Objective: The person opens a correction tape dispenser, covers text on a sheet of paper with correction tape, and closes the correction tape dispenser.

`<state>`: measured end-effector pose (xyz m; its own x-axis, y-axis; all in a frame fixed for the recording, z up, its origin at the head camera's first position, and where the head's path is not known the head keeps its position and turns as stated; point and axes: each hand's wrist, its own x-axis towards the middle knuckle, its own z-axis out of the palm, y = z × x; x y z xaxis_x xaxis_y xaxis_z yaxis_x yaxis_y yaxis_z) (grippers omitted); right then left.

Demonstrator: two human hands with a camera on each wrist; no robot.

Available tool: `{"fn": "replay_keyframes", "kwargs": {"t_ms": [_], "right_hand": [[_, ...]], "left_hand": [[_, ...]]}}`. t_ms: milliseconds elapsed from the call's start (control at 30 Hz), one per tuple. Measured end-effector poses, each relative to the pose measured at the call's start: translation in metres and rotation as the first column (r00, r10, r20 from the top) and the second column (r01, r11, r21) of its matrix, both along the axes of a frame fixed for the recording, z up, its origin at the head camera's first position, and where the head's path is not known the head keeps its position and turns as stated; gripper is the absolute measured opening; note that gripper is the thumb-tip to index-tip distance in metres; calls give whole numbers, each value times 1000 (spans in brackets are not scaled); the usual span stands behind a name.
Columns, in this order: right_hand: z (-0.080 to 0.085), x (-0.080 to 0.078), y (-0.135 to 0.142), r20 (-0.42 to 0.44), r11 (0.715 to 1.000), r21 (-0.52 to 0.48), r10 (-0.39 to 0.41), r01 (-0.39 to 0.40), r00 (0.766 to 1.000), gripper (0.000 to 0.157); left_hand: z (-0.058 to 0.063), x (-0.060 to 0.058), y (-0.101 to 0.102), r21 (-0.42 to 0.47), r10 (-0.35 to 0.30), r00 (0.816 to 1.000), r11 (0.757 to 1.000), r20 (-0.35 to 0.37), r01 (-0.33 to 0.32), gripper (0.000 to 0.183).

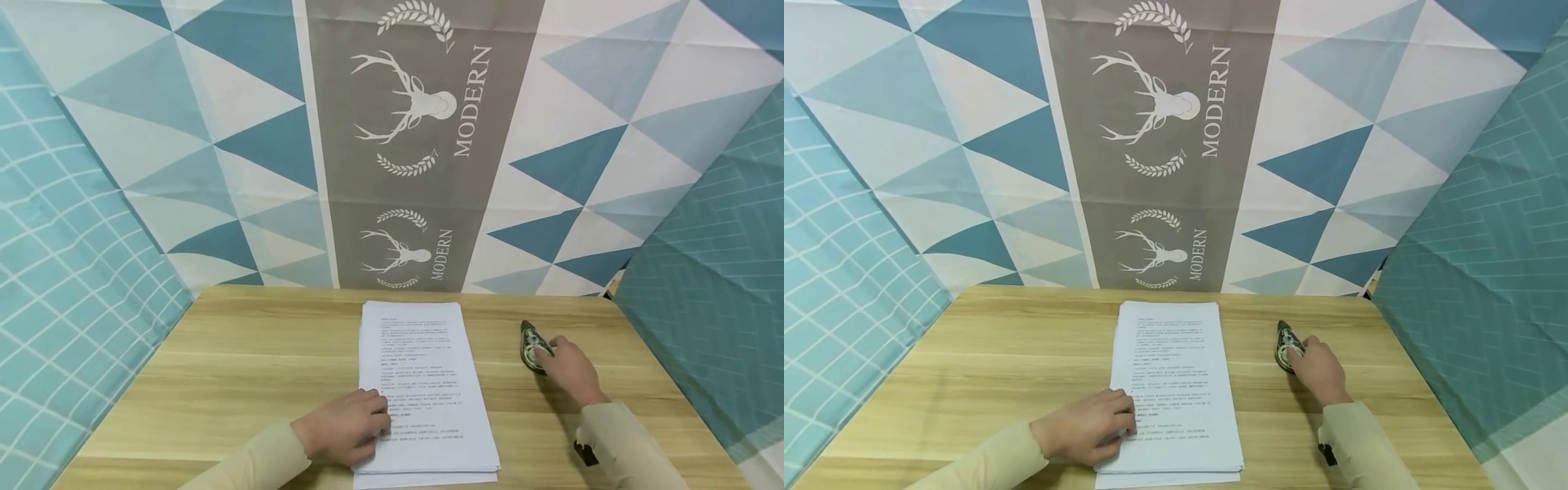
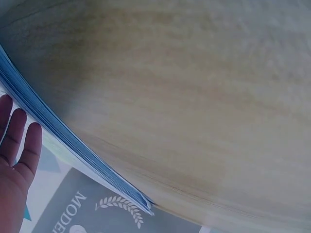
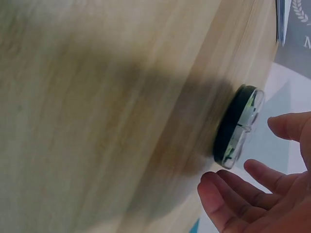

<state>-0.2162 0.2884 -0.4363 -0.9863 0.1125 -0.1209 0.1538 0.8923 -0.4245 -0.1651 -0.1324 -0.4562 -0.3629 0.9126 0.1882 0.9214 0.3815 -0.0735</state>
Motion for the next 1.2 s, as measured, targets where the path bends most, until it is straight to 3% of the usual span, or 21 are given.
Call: {"fn": "replay_keyframes", "kwargs": {"t_ms": [733, 1000, 1200], "right_hand": [[-2, -9, 5, 99, 987, -140, -61, 75, 993, 82], [-2, -8, 3, 128, 964, -237, -90, 118, 988, 85], [-1, -8, 0, 154, 930, -326, -122, 167, 980, 87]], "left_hand": [[0, -3, -4, 1, 15, 1000, 1000, -27, -15, 12], [-3, -4, -5, 5, 20, 1000, 1000, -8, -20, 13], [-4, -5, -4, 19, 10, 1000, 1000, -10, -10, 14]]}}
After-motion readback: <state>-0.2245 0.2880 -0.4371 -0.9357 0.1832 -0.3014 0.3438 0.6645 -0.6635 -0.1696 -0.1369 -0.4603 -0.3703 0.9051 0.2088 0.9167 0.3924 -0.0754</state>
